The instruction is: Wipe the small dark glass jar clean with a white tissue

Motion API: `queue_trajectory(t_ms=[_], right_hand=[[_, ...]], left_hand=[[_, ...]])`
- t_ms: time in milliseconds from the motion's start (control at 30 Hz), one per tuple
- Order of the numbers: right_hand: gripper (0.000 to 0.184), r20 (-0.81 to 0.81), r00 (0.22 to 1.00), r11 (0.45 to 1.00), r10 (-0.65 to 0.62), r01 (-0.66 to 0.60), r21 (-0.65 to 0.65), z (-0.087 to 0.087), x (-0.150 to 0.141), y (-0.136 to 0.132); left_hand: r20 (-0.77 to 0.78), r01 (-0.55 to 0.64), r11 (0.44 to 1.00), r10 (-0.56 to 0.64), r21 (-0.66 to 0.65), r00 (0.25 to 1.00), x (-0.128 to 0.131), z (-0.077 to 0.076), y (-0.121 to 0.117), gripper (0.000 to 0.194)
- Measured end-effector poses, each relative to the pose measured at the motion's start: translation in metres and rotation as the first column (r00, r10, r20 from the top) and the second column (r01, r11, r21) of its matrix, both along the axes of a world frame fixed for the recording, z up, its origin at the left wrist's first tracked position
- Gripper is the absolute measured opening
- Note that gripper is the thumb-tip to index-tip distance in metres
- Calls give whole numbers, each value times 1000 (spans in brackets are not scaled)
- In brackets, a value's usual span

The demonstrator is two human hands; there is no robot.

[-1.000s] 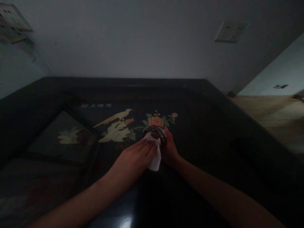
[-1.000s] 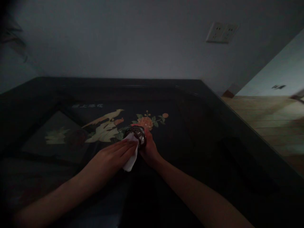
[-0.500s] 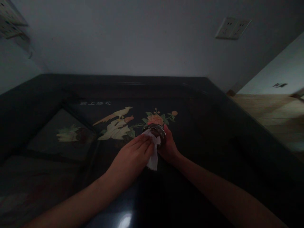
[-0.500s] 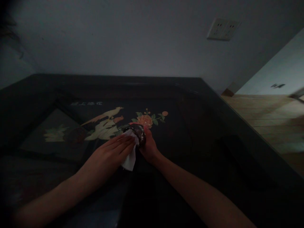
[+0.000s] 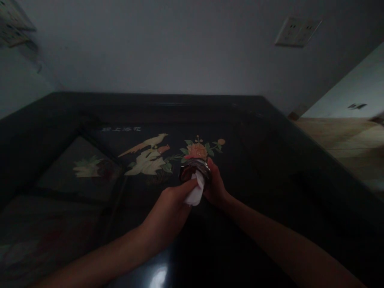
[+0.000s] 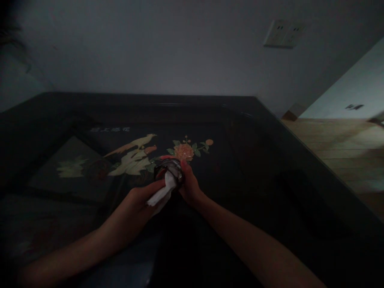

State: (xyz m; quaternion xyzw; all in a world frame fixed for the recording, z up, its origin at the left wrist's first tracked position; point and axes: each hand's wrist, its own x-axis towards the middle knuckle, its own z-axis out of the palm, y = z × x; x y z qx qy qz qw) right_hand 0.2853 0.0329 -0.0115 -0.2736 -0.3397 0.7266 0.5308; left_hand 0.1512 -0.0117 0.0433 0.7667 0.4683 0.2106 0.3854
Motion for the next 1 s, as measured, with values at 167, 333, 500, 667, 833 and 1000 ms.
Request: queue_trajectory(t_ms=[167, 333, 500, 667, 833, 1000], right_hand=[[46, -9, 999, 999, -33, 32, -36, 0, 0, 2], [43, -32, 999, 998, -15, 13, -62, 0, 0, 2], [46, 19, 999, 999, -25, 26, -29, -3, -1, 1], [45, 53, 998, 999, -37, 37, 12, -4, -2, 1], [44, 101, 991, 994, -92, 86, 61, -2, -2, 0], [48, 83, 997, 1000, 6, -7, 9, 0, -1, -1]], left_hand=[[-308, 211, 914, -102, 347, 946, 0, -10, 0, 33], [-532, 424, 698, -72, 577, 843, -5, -6, 5, 30], [-553, 423, 643, 1, 639, 833, -7, -3, 8, 25], [-590, 440, 617, 49, 652, 806, -6, -8, 5, 28], [-579, 420, 649, 40, 635, 815, -2, -14, -4, 34], [-376, 223, 932, -105, 286, 921, 2, -8, -5, 38]])
